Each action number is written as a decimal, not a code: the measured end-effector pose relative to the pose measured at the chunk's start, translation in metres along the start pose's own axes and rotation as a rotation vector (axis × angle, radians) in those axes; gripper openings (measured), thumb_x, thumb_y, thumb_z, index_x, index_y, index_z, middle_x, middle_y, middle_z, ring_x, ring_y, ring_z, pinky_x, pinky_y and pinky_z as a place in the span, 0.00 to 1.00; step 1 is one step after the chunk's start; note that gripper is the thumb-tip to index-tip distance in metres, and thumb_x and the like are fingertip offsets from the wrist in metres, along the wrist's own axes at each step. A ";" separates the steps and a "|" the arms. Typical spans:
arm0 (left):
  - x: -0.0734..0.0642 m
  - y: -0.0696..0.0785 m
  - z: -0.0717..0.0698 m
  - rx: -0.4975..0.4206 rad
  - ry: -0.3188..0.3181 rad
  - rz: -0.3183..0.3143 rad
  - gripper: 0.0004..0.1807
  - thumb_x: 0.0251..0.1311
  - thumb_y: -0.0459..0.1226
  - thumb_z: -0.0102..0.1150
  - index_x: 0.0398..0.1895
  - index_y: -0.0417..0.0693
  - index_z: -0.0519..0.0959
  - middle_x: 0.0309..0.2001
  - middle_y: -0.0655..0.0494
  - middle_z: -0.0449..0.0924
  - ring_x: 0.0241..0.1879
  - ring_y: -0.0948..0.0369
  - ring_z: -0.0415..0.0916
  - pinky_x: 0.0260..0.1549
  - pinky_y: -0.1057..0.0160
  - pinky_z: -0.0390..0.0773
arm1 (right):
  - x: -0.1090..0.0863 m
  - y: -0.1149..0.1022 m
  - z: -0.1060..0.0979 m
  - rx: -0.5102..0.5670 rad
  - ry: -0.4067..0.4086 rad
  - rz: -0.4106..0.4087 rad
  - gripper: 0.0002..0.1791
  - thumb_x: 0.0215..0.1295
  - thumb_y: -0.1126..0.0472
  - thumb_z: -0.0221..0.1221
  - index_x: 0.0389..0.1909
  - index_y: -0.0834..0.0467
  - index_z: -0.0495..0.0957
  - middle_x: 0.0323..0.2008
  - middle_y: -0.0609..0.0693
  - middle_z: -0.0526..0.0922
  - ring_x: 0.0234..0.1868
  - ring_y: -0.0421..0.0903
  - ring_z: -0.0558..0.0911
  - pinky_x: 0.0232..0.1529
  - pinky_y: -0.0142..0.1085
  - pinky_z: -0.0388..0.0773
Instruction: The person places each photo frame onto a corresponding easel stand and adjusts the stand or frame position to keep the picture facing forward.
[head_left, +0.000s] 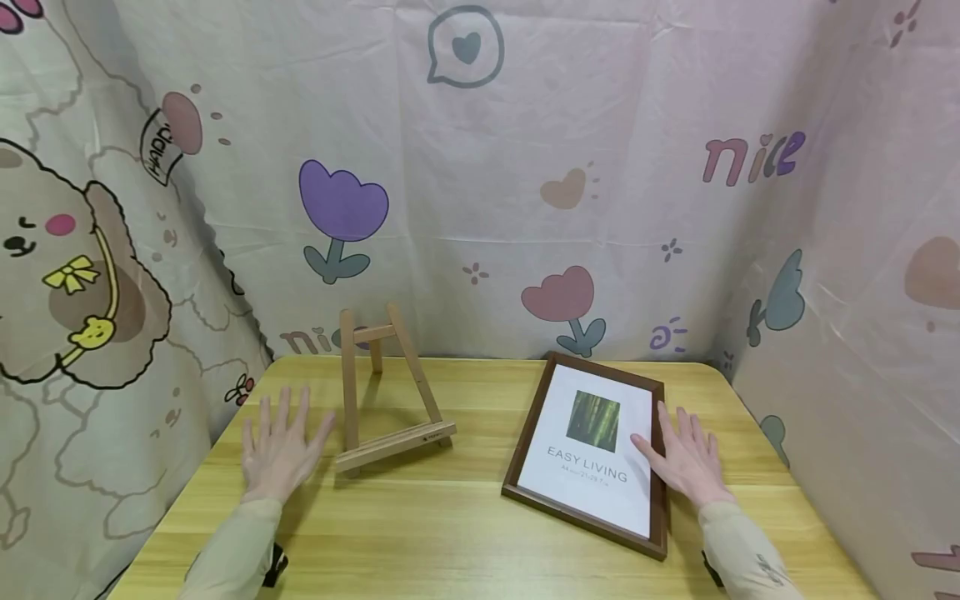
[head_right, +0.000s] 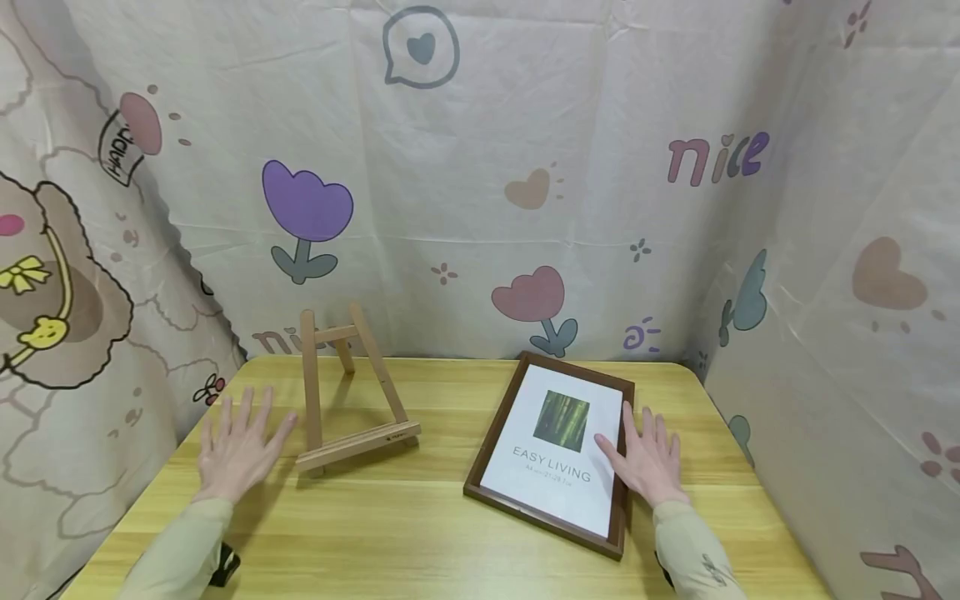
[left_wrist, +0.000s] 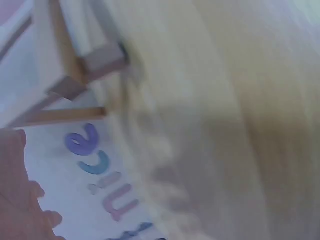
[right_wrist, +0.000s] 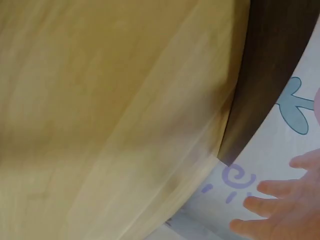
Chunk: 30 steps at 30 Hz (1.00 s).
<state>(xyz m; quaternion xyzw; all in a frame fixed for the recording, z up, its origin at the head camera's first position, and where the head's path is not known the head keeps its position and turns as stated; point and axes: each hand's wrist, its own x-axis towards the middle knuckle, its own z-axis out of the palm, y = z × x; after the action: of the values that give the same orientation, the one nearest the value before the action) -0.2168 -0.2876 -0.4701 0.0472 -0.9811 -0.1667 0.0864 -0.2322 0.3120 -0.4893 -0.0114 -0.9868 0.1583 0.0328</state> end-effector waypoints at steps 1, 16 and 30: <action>-0.001 0.003 -0.002 -0.004 0.007 -0.005 0.45 0.73 0.66 0.27 0.82 0.54 0.33 0.81 0.41 0.25 0.79 0.36 0.19 0.72 0.29 0.20 | 0.000 0.000 -0.001 -0.001 -0.007 0.001 0.55 0.69 0.26 0.44 0.80 0.63 0.45 0.75 0.78 0.44 0.75 0.79 0.45 0.71 0.76 0.40; -0.012 0.071 -0.005 -0.044 0.118 0.065 0.50 0.74 0.64 0.34 0.81 0.40 0.34 0.81 0.42 0.22 0.81 0.38 0.27 0.75 0.32 0.29 | -0.009 -0.002 -0.010 -0.025 -0.124 0.009 0.58 0.69 0.26 0.45 0.78 0.69 0.44 0.72 0.82 0.51 0.70 0.82 0.55 0.68 0.76 0.50; -0.014 0.154 0.045 -0.064 0.103 0.273 0.50 0.70 0.62 0.47 0.81 0.41 0.45 0.82 0.40 0.41 0.81 0.42 0.39 0.79 0.38 0.42 | -0.013 0.001 -0.009 0.153 -0.243 0.053 0.64 0.66 0.30 0.55 0.76 0.75 0.36 0.72 0.84 0.45 0.72 0.82 0.48 0.71 0.72 0.52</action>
<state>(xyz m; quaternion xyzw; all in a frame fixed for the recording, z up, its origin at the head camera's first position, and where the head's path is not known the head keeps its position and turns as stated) -0.2211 -0.1264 -0.4626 -0.0808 -0.9669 -0.1818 0.1600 -0.2185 0.3147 -0.4821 -0.0156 -0.9679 0.2342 -0.0901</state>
